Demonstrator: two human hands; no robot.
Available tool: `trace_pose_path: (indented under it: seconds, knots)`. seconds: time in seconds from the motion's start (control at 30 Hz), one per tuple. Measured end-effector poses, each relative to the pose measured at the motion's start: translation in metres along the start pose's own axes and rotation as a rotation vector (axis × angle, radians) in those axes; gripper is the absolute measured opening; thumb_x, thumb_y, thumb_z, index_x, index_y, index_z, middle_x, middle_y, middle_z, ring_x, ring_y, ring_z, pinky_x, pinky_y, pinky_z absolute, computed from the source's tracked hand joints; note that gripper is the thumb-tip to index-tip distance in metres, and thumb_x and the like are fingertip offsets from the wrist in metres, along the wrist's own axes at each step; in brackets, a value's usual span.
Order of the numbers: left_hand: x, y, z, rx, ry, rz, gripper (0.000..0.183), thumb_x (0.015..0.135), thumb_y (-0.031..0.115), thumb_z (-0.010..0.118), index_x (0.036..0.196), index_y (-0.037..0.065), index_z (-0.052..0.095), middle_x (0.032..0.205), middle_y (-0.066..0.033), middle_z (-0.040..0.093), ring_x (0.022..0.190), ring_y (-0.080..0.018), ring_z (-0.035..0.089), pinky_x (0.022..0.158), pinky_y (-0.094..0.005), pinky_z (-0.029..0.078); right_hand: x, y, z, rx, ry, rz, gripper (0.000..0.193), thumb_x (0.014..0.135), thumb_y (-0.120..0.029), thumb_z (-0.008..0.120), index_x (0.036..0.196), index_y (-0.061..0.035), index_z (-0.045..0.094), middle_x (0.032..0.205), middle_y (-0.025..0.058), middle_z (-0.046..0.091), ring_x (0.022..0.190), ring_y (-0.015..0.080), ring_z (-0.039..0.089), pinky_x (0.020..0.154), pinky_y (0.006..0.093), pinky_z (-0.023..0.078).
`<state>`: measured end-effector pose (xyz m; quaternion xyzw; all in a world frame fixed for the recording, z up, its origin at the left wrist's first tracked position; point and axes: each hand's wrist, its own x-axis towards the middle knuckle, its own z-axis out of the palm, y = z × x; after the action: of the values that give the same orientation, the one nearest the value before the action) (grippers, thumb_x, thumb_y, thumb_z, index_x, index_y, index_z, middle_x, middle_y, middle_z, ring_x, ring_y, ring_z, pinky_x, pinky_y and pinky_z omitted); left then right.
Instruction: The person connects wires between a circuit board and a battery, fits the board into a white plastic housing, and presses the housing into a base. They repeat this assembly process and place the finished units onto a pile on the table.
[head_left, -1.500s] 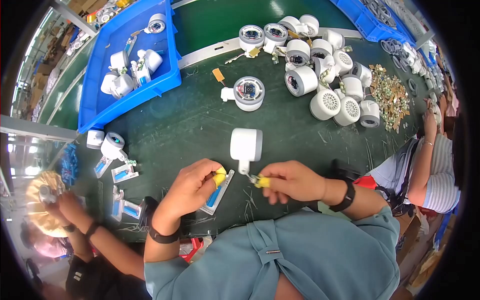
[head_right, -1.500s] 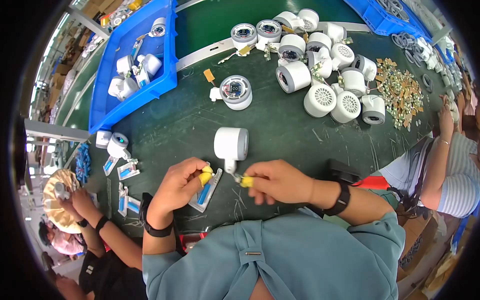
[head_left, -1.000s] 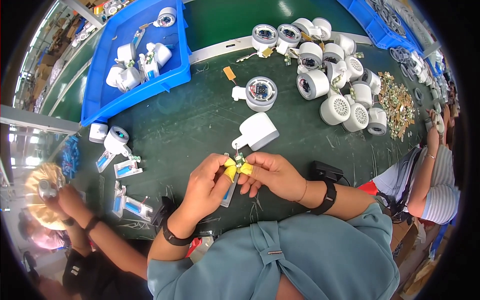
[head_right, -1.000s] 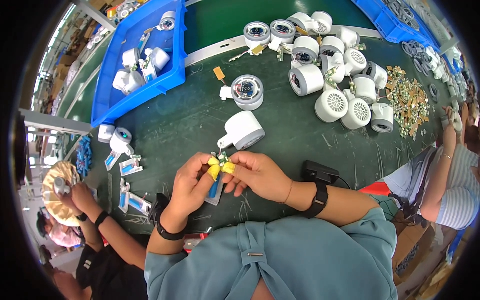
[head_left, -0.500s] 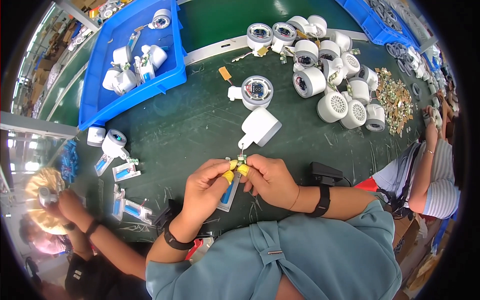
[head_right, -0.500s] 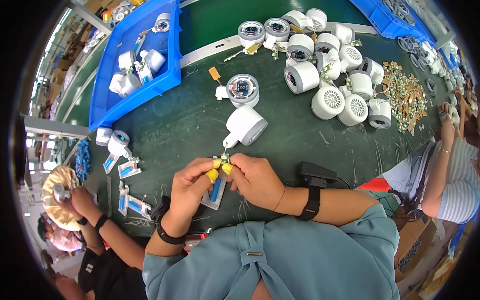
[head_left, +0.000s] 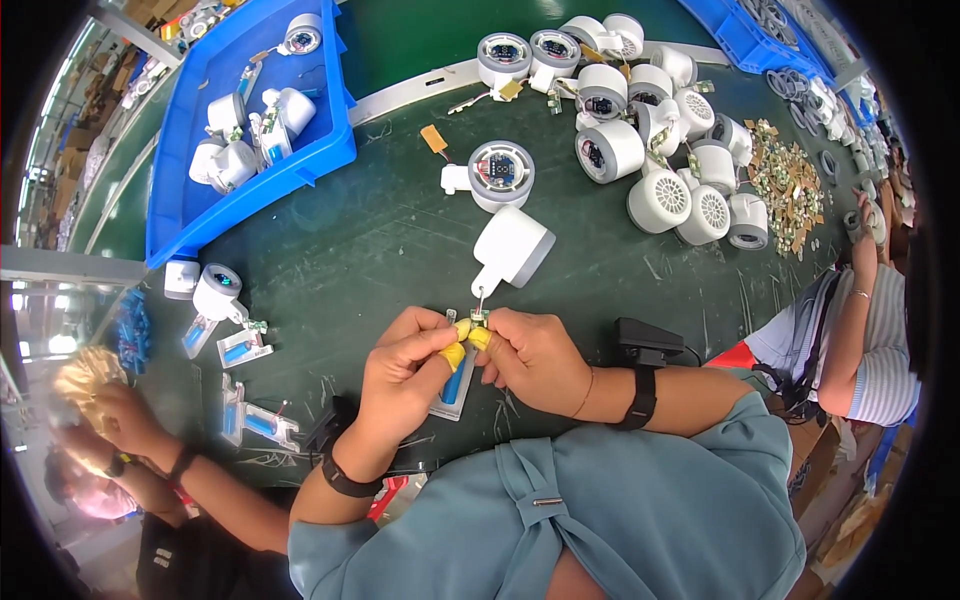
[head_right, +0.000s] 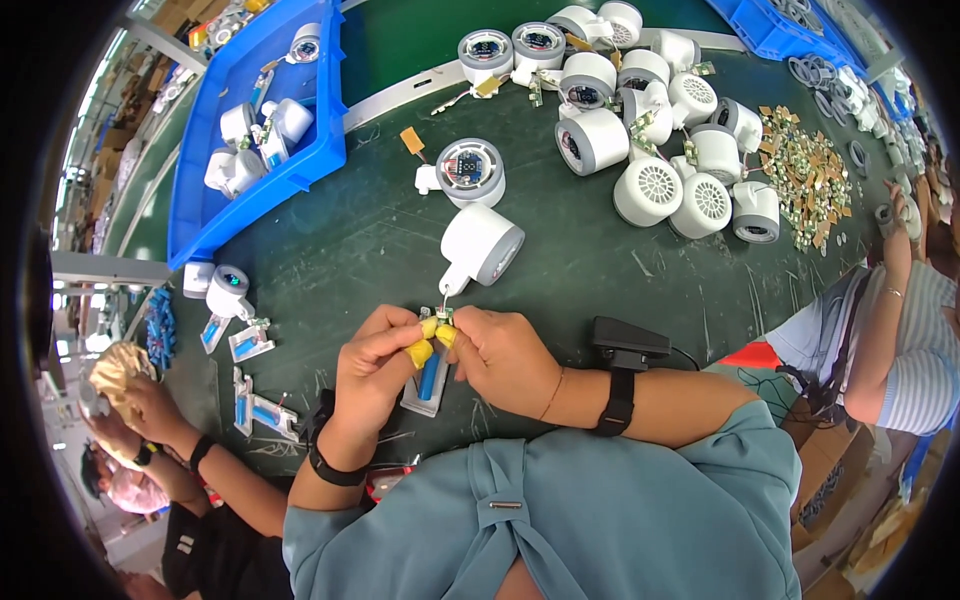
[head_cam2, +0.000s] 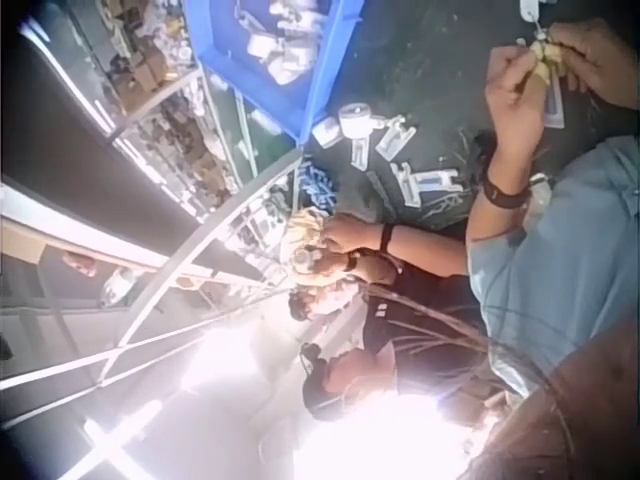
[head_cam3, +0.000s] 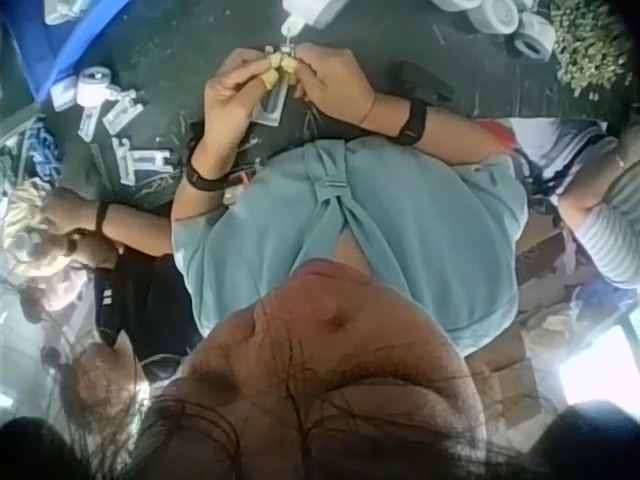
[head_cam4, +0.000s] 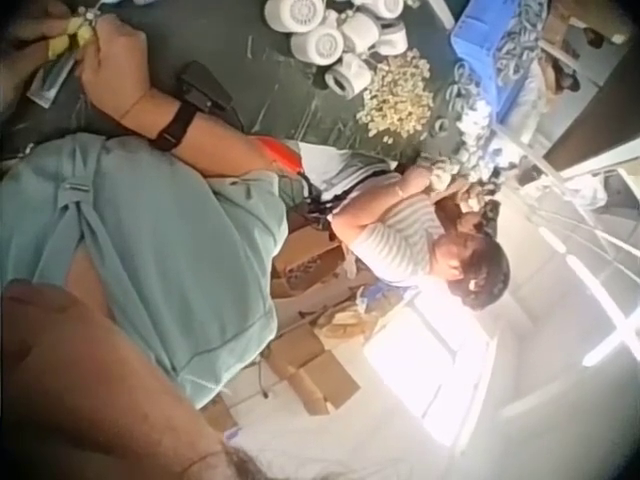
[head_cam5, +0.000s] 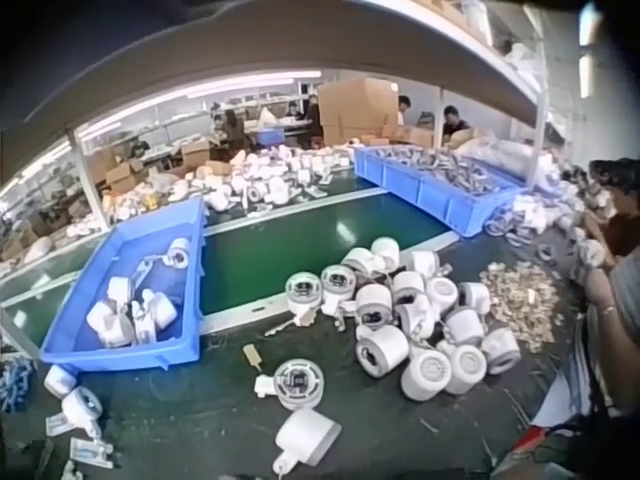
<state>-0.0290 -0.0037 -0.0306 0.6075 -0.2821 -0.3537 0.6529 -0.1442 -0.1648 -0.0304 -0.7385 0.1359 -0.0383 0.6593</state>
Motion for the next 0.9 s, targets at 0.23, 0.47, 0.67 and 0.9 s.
trace_pose_path:
  seconds: [0.23,0.47,0.67,0.9]
  knots:
    - [0.011,0.01,0.004,0.042,-0.034,-0.064,0.026,0.089,-0.007,0.06,0.114,-0.004,0.06,0.11,-0.0063,0.054,0.091,-0.0116,0.062,0.073,-0.0223,0.052,0.002,0.006,0.003,-0.194,0.067,-0.206,0.006,0.092,-0.004,0.058,0.089,0.001,0.055,0.075,0.0124,0.064,0.062,0.0206,0.067,0.053,0.0315,0.053]
    - [0.014,0.007,0.01,0.231,0.08,-0.148,0.022,0.084,-0.002,0.069,0.104,-0.004,0.063,0.095,-0.0017,0.056,0.072,-0.0044,0.055,0.06,-0.0195,0.048,0.004,0.009,0.005,-0.275,0.148,-0.282,0.015,0.083,-0.008,0.067,0.082,-0.0007,0.053,0.07,0.0135,0.061,0.058,0.0308,0.061,0.053,0.0377,0.048]
    - [0.015,0.015,0.013,0.295,0.001,-0.18,0.02,0.087,-0.01,0.06,0.106,-0.005,0.063,0.102,-0.0027,0.058,0.086,-0.0074,0.059,0.075,-0.02,0.047,0.004,0.012,0.007,-0.254,0.162,-0.285,0.015,0.082,-0.009,0.068,0.082,-0.0013,0.055,0.071,0.014,0.062,0.062,0.0324,0.062,0.055,0.0386,0.049]
    - [0.016,0.011,0.019,0.309,0.03,-0.049,0.018,0.083,-0.009,0.064,0.101,-0.005,0.064,0.102,-0.0036,0.058,0.074,-0.0043,0.054,0.061,-0.0182,0.046,0.004,0.013,0.008,-0.252,0.164,-0.308,0.016,0.084,-0.014,0.063,0.082,-0.001,0.054,0.069,0.0188,0.062,0.066,0.0387,0.063,0.059,0.0481,0.05]
